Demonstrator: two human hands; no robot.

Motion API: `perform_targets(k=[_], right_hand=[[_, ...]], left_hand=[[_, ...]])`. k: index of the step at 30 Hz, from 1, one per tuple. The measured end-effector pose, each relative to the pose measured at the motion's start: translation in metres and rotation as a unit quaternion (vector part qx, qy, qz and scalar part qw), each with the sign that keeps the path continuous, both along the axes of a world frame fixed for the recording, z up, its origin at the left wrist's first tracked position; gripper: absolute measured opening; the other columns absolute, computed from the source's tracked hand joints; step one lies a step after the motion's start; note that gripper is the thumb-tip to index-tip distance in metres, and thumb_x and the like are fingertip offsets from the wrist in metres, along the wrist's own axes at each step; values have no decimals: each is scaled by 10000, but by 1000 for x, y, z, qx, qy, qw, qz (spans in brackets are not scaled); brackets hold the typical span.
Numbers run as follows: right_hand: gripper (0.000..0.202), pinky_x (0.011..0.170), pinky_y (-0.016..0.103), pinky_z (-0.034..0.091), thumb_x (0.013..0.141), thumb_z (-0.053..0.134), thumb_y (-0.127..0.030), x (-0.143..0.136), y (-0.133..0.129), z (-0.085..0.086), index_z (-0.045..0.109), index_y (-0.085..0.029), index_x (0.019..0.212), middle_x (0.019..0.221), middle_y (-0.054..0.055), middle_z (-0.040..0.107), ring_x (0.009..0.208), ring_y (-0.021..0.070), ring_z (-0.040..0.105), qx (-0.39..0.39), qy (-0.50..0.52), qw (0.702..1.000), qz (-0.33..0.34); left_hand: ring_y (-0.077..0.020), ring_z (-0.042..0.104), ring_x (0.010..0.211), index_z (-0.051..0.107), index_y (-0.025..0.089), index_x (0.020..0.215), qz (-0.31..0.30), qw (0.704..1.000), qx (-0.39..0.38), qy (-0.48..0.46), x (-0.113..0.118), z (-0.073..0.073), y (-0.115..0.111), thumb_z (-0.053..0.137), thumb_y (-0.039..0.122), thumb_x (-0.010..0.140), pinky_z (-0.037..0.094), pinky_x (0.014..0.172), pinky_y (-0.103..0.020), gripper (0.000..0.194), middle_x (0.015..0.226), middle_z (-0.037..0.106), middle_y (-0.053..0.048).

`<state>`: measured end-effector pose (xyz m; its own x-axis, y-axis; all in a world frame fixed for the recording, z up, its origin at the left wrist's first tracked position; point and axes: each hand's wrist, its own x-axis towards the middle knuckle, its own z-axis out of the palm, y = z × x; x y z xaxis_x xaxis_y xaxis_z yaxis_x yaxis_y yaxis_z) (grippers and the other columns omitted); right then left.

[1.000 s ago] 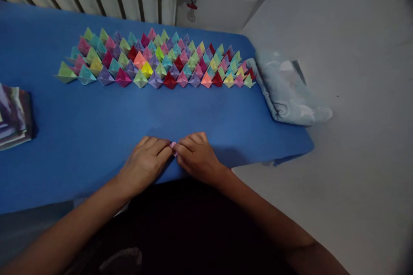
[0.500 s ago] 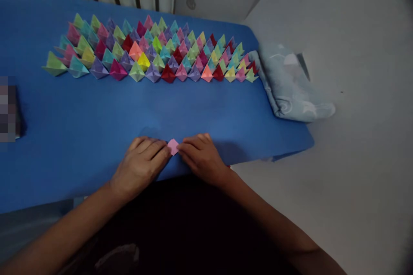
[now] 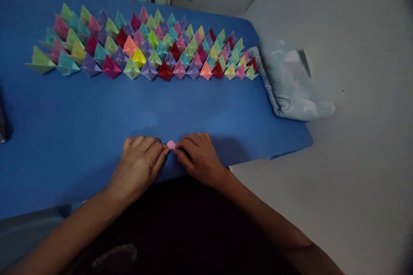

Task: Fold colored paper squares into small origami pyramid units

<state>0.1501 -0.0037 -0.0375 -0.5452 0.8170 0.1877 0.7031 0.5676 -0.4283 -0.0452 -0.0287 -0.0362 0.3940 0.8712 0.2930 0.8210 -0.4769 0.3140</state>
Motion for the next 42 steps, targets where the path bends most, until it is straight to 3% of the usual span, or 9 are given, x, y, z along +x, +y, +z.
perform_targets(k=[11, 20, 29, 32, 37, 42], right_hand=[[327, 756, 330, 349, 1018, 477, -349, -8, 5, 6, 656, -175, 806, 843, 57, 668, 801, 183, 538, -37, -54, 996, -55], [261, 756, 316, 364, 985, 532, -326, -10, 10, 11, 665, -171, 823, 904, 65, 654, 809, 174, 542, -83, -50, 993, -72], [225, 715, 316, 345, 967, 550, -314, -12, 10, 11, 644, -180, 812, 873, 56, 643, 788, 177, 527, -83, -44, 992, -81], [210, 724, 313, 350, 970, 547, -303, -11, 11, 11, 635, -184, 821, 868, 47, 636, 793, 173, 528, -84, -42, 993, -75], [230, 728, 312, 354, 970, 563, -323, -11, 13, 13, 619, -188, 792, 851, 36, 617, 808, 171, 527, -103, -49, 991, -75], [179, 754, 304, 378, 930, 617, -240, -12, 18, 19, 620, -177, 763, 815, 13, 587, 809, 152, 522, -156, -32, 985, -68]], left_hand=[[-246, 639, 752, 662, 190, 782, 68, 991, -117, 15, 5, 6, 12, 477, 330, 998, 373, 776, -404, 317, 767, 690, -36], [-221, 621, 742, 647, 210, 792, 88, 981, -170, 24, 6, 10, 19, 498, 347, 972, 366, 756, -378, 270, 760, 682, -24], [-215, 591, 699, 624, 212, 762, 63, 993, -103, -1, 4, 1, 18, 454, 370, 1003, 368, 725, -386, 335, 730, 650, -21], [-220, 613, 751, 649, 203, 840, 50, 996, -77, -17, 3, 0, 16, 468, 358, 1008, 395, 760, -395, 291, 802, 678, -36], [-198, 644, 852, 680, 191, 1073, -59, 997, 41, -30, -2, -4, 4, 420, 194, 1029, 437, 839, -386, 264, 1013, 739, -66], [-221, 660, 945, 635, 177, 1237, -82, 994, 72, 14, -9, -9, -10, 405, 118, 1011, 446, 900, -415, 328, 1142, 735, -98]])
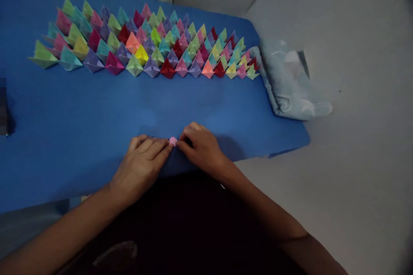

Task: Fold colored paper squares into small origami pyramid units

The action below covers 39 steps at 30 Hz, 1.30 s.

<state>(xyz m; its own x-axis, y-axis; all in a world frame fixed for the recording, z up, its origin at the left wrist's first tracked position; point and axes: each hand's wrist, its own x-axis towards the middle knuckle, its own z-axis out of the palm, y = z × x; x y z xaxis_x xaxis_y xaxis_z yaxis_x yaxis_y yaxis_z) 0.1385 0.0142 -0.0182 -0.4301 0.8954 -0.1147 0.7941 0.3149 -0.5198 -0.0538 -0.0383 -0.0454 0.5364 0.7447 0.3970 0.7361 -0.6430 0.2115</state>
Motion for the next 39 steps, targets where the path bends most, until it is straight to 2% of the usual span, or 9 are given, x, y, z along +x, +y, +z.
perform_targets(k=[5, 9, 13, 16, 22, 28, 34, 39], right_hand=[[80, 723, 279, 395, 887, 648, -199, 2, 7, 3, 630, -184, 810, 845, -1, 563, 791, 135, 526, -45, 37, 998, -4], [84, 710, 267, 392, 867, 670, -194, 4, 7, 3, 618, -180, 802, 861, -2, 563, 778, 125, 522, -45, 45, 998, -3], [92, 706, 261, 404, 876, 596, -126, -2, -2, 7, 595, -191, 810, 836, -7, 590, 763, 126, 533, -32, 104, 994, -21], [132, 681, 249, 403, 889, 529, -110, -11, -5, 9, 571, -200, 803, 792, -19, 606, 727, 119, 539, -53, 142, 988, -16], [139, 636, 239, 375, 844, 543, -110, -17, 5, 7, 528, -200, 740, 705, -42, 568, 656, 103, 497, -79, 127, 989, -4], [144, 631, 238, 377, 819, 591, -140, -16, 8, 8, 511, -206, 720, 683, -52, 553, 656, 102, 497, -97, 124, 988, -3], [152, 635, 241, 385, 804, 602, -120, -19, 11, 7, 506, -211, 730, 697, -48, 557, 667, 110, 504, -114, 114, 987, -1], [168, 625, 251, 357, 828, 572, -115, -23, 11, 11, 479, -213, 728, 705, -40, 535, 660, 116, 478, -95, 51, 994, 17]], left_hand=[[-242, 657, 1001, 625, 148, 1237, 11, 999, 37, 21, 2, -3, -4, 383, 58, 981, 427, 960, -438, 364, 1141, 739, -104], [-249, 662, 989, 630, 135, 1210, 13, 998, 49, 33, 3, -3, -5, 387, 41, 969, 434, 944, -448, 355, 1138, 744, -103], [-261, 659, 1040, 617, 154, 1259, 16, 999, 25, 25, 3, -5, -8, 400, 29, 949, 437, 954, -459, 398, 1173, 729, -123], [-273, 654, 1063, 607, 146, 1280, 16, 999, 27, 20, 1, -7, -10, 400, 24, 943, 441, 954, -468, 414, 1195, 720, -139], [-250, 666, 996, 625, 125, 1226, 38, 999, 30, -22, -5, -8, -11, 459, 79, 973, 479, 899, -432, 306, 1160, 728, -132], [-262, 658, 986, 664, 107, 1173, 42, 998, 4, -57, -6, -8, -10, 451, 86, 971, 501, 851, -430, 294, 1113, 724, -150], [-256, 652, 940, 676, 106, 1132, 43, 998, 19, -50, -7, -11, -9, 430, 89, 980, 501, 805, -418, 290, 1096, 731, -136], [-259, 656, 972, 689, 118, 1111, 34, 999, 27, -25, -8, -15, -8, 399, 127, 1002, 504, 842, -431, 310, 1116, 731, -131]])
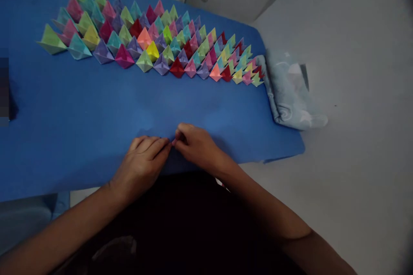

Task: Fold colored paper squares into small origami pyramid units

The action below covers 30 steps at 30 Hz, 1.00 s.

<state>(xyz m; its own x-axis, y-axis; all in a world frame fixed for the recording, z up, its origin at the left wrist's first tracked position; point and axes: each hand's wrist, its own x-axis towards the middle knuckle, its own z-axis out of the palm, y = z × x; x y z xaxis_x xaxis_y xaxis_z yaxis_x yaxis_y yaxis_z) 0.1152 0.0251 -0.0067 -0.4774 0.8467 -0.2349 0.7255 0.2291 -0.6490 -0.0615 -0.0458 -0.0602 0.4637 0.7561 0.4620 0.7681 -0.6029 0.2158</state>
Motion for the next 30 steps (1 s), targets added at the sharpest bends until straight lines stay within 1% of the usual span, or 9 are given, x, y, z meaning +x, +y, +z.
perform_targets(k=[2, 10, 13, 15, 17, 19, 23, 27, 30], right_hand=[[179, 625, 252, 351, 831, 560, -104, -1, 0, 1, 465, -215, 726, 706, -38, 532, 660, 115, 473, 5, -12, 1000, 7], [186, 646, 251, 367, 785, 603, -120, -2, 4, -3, 456, -215, 721, 732, -36, 535, 692, 119, 485, -8, 4, 1000, 10], [183, 648, 243, 363, 790, 611, -121, 3, 7, -3, 468, -212, 721, 709, -50, 518, 682, 110, 474, -45, 32, 998, 13], [187, 649, 242, 360, 809, 630, -153, 7, 9, -3, 475, -209, 722, 692, -58, 511, 673, 106, 469, -75, 53, 996, 8], [201, 650, 243, 355, 821, 642, -186, 9, 9, -3, 469, -209, 722, 688, -61, 511, 667, 104, 465, -84, 63, 994, -3], [195, 657, 242, 351, 822, 628, -169, 11, 9, -3, 464, -209, 726, 694, -61, 517, 669, 102, 462, -71, 62, 995, -10], [181, 657, 239, 339, 795, 597, -88, 13, 7, -2, 475, -204, 725, 686, -62, 516, 672, 99, 460, -59, 59, 996, -1], [178, 631, 243, 318, 802, 601, -109, 20, 9, -3, 485, -198, 701, 655, -68, 495, 640, 92, 437, -52, 49, 997, 6], [190, 602, 235, 302, 770, 618, -78, 22, 13, -4, 495, -192, 681, 632, -79, 473, 613, 80, 419, -70, 52, 996, -4]], left_hand=[[-260, 657, 978, 691, 115, 1111, -5, 1000, 2, 2, 0, -1, 0, 401, 130, 1003, 502, 851, -433, 310, 1109, 733, -131], [-281, 655, 975, 678, 77, 1136, -15, 1000, 17, 16, -1, 4, -1, 414, 79, 982, 495, 837, -437, 305, 1108, 730, -153], [-275, 650, 956, 677, 81, 1118, -11, 1000, 15, 15, 0, 4, -1, 422, 80, 983, 495, 821, -426, 288, 1089, 732, -143], [-273, 644, 948, 673, 88, 1117, -9, 1000, 10, 15, 0, 3, -1, 430, 83, 983, 492, 812, -423, 278, 1087, 730, -137], [-276, 639, 957, 667, 88, 1126, -9, 1000, 10, 11, 0, 1, -1, 447, 83, 979, 488, 820, -427, 265, 1095, 726, -137], [-281, 636, 977, 662, 83, 1134, -12, 1000, 16, 12, 0, 1, -1, 457, 79, 974, 485, 831, -430, 259, 1105, 723, -143], [-284, 634, 980, 657, 80, 1133, -13, 999, 24, 22, -1, 2, -2, 457, 75, 973, 485, 820, -424, 256, 1110, 720, -155], [-296, 627, 995, 642, 89, 1175, -11, 1000, 15, 23, -2, 0, -3, 482, 87, 972, 481, 826, -440, 258, 1134, 714, -153], [-299, 622, 1017, 631, 92, 1193, -12, 1000, 1, 21, -3, -2, -3, 473, 96, 980, 478, 838, -446, 265, 1159, 706, -155]])
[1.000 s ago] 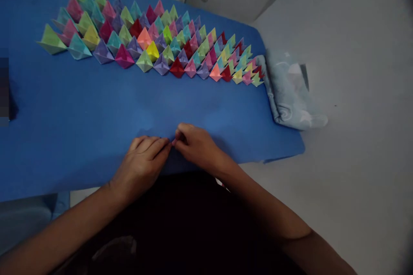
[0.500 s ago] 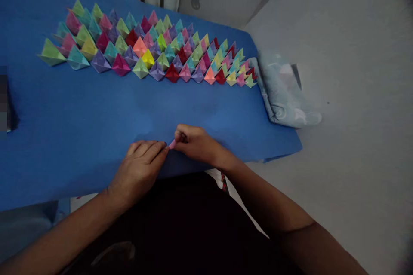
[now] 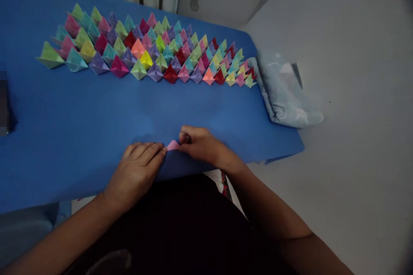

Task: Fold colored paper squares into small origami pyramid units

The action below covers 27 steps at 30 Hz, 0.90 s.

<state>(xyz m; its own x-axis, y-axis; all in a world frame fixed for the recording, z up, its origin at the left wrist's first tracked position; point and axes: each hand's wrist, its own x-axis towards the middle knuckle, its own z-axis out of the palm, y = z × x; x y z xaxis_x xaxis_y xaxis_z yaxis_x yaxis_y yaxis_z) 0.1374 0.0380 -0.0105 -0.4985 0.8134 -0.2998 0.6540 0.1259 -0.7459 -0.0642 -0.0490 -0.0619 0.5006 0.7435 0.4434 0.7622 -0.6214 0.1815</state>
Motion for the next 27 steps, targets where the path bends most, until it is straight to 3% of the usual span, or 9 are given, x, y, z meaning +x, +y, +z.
perform_targets(k=[5, 8, 14, 19, 27], right_hand=[[214, 567, 225, 292, 742, 584, -7, -1, 2, 2, 505, -189, 661, 609, -84, 467, 583, 72, 410, -31, 0, 999, 6], [194, 576, 218, 331, 749, 592, -26, 2, -4, 0, 510, -198, 711, 634, -80, 499, 596, 77, 452, -42, 36, 998, -26], [172, 611, 226, 390, 748, 594, -64, 8, -24, -7, 561, -207, 838, 773, -51, 547, 630, 86, 476, 19, 82, 992, -93], [193, 634, 236, 390, 773, 553, -23, 13, -30, -5, 605, -190, 854, 806, -34, 559, 660, 92, 496, 55, 85, 992, -76], [135, 772, 259, 419, 925, 573, -133, 11, -26, -8, 693, -182, 891, 838, 1, 635, 809, 122, 569, 92, 63, 994, -17]], left_hand=[[-286, 634, 1000, 638, 128, 1178, 8, 1000, -4, -7, 1, 0, 1, 456, 114, 988, 477, 823, -437, 263, 1146, 712, -137], [-274, 639, 1004, 633, 151, 1187, 13, 999, -22, -27, 1, 2, 1, 450, 148, 996, 476, 831, -429, 265, 1143, 710, -125], [-234, 649, 1046, 637, 173, 1159, 64, 986, -92, -123, -1, 8, 4, 435, 239, 1018, 478, 873, -386, 255, 1141, 702, -98], [-236, 644, 1081, 654, 204, 1114, 82, 975, -145, -148, 10, 14, 10, 460, 336, 1017, 460, 915, -396, 254, 1134, 701, -72], [-214, 655, 952, 702, 233, 958, 90, 968, -180, -149, 20, 16, 21, 510, 386, 991, 461, 833, -387, 247, 1000, 697, -33]])
